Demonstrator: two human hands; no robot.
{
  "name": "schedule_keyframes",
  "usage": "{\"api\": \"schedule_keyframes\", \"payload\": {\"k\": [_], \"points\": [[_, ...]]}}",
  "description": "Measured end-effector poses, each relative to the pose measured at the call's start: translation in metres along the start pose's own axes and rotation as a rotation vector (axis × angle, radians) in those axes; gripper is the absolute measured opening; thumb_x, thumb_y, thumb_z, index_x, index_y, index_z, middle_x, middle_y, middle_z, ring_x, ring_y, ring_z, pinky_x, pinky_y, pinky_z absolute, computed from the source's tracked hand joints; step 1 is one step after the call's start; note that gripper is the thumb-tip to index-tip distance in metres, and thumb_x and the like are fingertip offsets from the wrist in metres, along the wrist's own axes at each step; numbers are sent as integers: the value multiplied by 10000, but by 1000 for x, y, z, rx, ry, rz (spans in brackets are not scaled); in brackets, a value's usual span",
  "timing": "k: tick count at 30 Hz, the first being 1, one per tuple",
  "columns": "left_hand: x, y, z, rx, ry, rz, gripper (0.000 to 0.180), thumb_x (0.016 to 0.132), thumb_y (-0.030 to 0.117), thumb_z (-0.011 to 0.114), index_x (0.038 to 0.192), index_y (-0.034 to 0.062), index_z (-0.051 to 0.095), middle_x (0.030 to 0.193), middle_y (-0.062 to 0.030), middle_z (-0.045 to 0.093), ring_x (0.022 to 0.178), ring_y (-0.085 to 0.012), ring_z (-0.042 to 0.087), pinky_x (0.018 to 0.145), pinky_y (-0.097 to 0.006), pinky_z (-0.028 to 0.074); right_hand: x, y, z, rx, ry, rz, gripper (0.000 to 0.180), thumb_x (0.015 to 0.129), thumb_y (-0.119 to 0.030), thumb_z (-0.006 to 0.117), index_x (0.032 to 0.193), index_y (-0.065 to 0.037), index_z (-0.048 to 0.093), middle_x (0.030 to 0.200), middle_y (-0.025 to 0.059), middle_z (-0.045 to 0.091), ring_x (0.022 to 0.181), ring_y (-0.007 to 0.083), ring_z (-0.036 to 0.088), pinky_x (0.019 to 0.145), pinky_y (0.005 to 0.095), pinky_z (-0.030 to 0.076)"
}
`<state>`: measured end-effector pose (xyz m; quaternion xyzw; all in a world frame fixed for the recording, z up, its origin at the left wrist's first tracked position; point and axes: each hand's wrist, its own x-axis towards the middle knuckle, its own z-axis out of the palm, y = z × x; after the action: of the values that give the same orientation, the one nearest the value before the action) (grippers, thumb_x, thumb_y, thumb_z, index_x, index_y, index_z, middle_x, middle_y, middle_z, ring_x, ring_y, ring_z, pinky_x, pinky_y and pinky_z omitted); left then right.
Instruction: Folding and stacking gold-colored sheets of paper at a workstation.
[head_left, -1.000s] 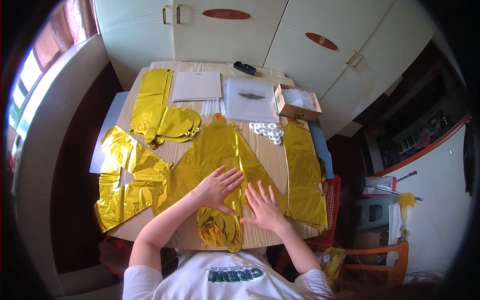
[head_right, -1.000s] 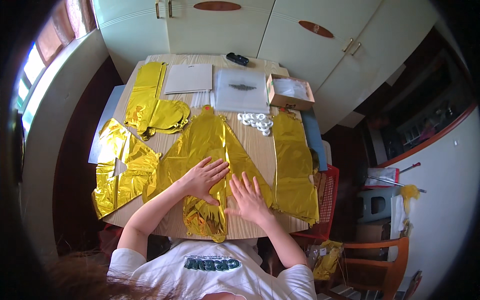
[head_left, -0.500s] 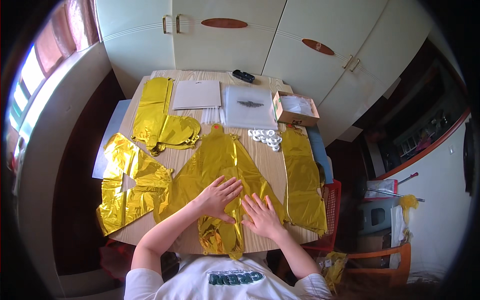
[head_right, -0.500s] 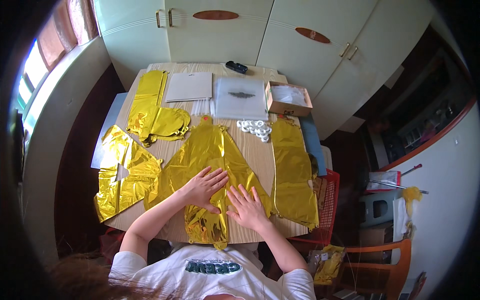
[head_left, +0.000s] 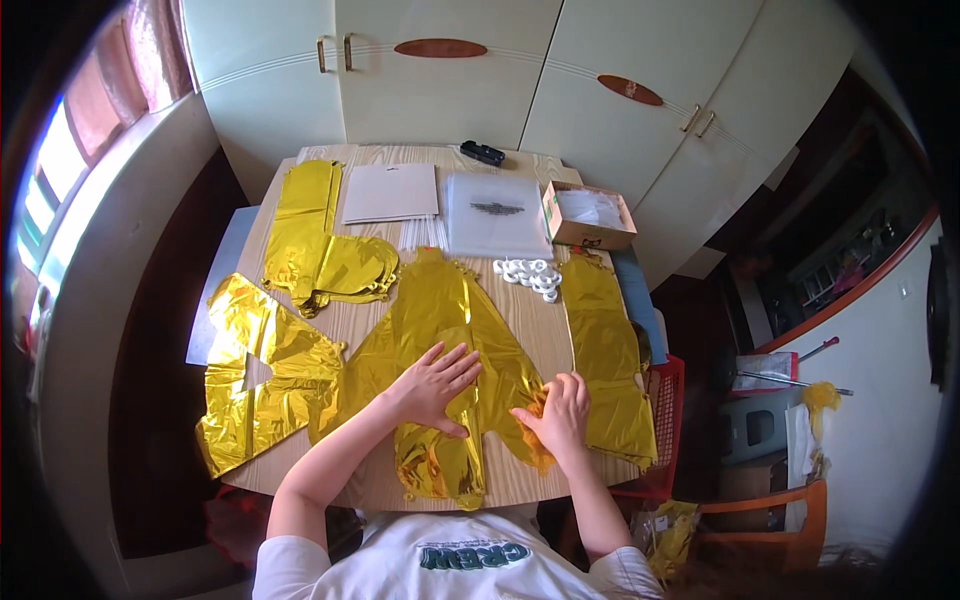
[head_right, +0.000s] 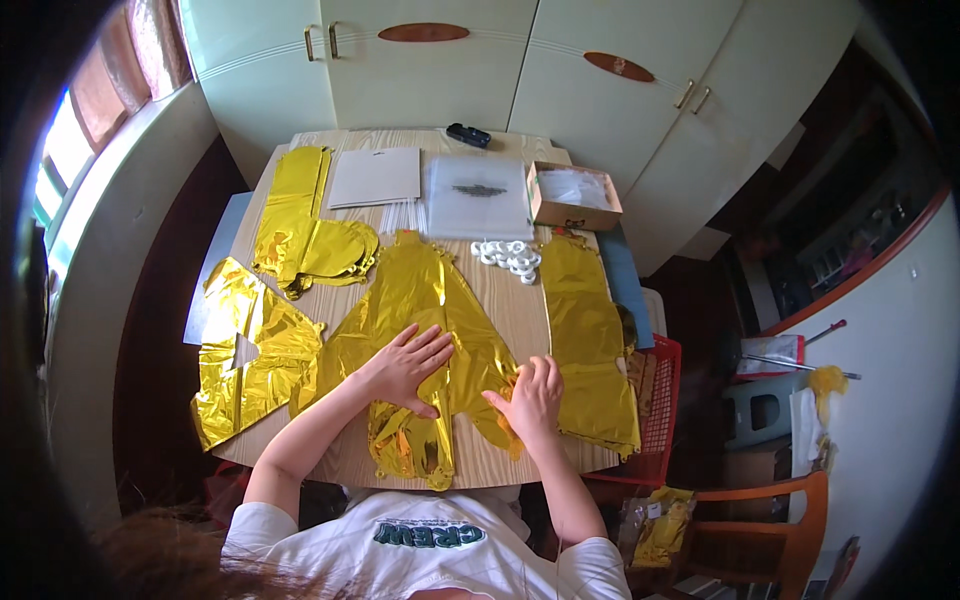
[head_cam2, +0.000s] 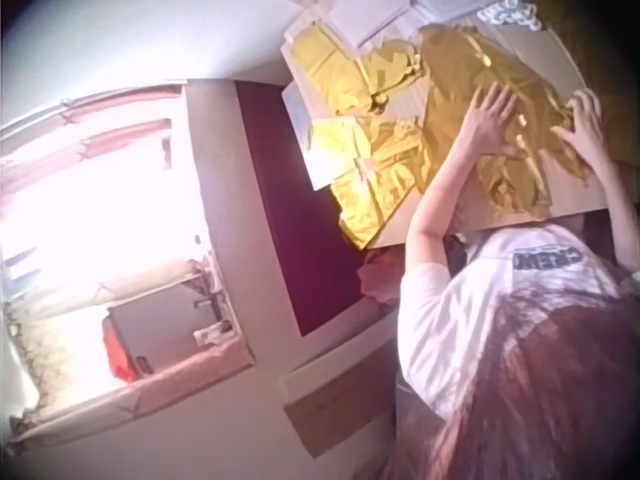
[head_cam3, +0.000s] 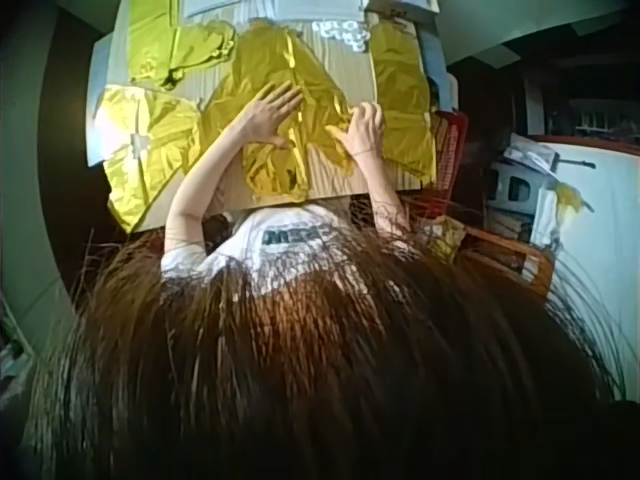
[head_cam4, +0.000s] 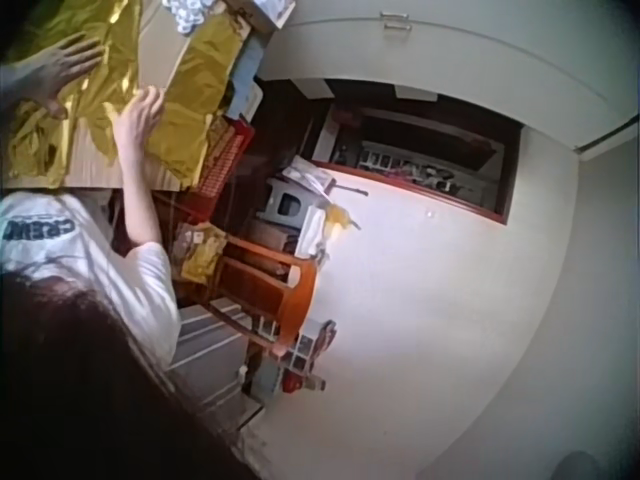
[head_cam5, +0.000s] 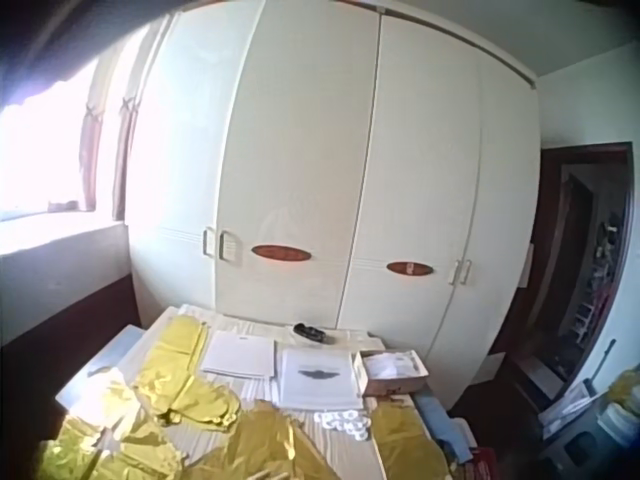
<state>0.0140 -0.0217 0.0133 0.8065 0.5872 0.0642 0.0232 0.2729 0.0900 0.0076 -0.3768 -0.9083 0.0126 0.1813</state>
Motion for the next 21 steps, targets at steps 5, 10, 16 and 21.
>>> {"api": "schedule_keyframes", "payload": {"k": [5, 10, 16, 21], "points": [[1, 0, -3, 1, -10, 3, 1202, 725, 870, 497, 1539, 16, 264, 1601, -167, 273, 1500, -320, 208, 1219, -499, 136, 2, 11, 0, 89, -122, 33, 543, 679, -485, 846, 929, -73, 595, 1091, 109, 600, 1046, 322, 516, 898, 481, 440], [1, -2, 3, -5, 16, 12, 1215, 717, 883, 487, 1534, 12, 271, 1599, -173, 271, 1497, -327, 213, 1217, -509, 137, 8, 20, -30, 332, -455, 256, 509, 727, -452, 827, 965, -70, 590, 822, 99, 655, 894, 333, 577, 826, 449, 477], [1, -1, 0, 10, -22, 2, 1193, 732, 874, 483, 1539, 20, 273, 1609, -162, 255, 1505, -318, 193, 1220, -501, 128, -18, 15, -31, 141, -247, 150, 550, 724, -482, 824, 988, -62, 585, 978, 127, 626, 980, 337, 564, 866, 448, 474], [2, -1, 0, 9, -29, 6, 1190, 734, 867, 488, 1538, 16, 274, 1609, -162, 256, 1505, -315, 194, 1220, -499, 128, -23, 10, -21, -2, -73, 153, 604, 698, -547, 815, 976, -56, 599, 1116, 140, 552, 1022, 339, 524, 873, 472, 446]]}}
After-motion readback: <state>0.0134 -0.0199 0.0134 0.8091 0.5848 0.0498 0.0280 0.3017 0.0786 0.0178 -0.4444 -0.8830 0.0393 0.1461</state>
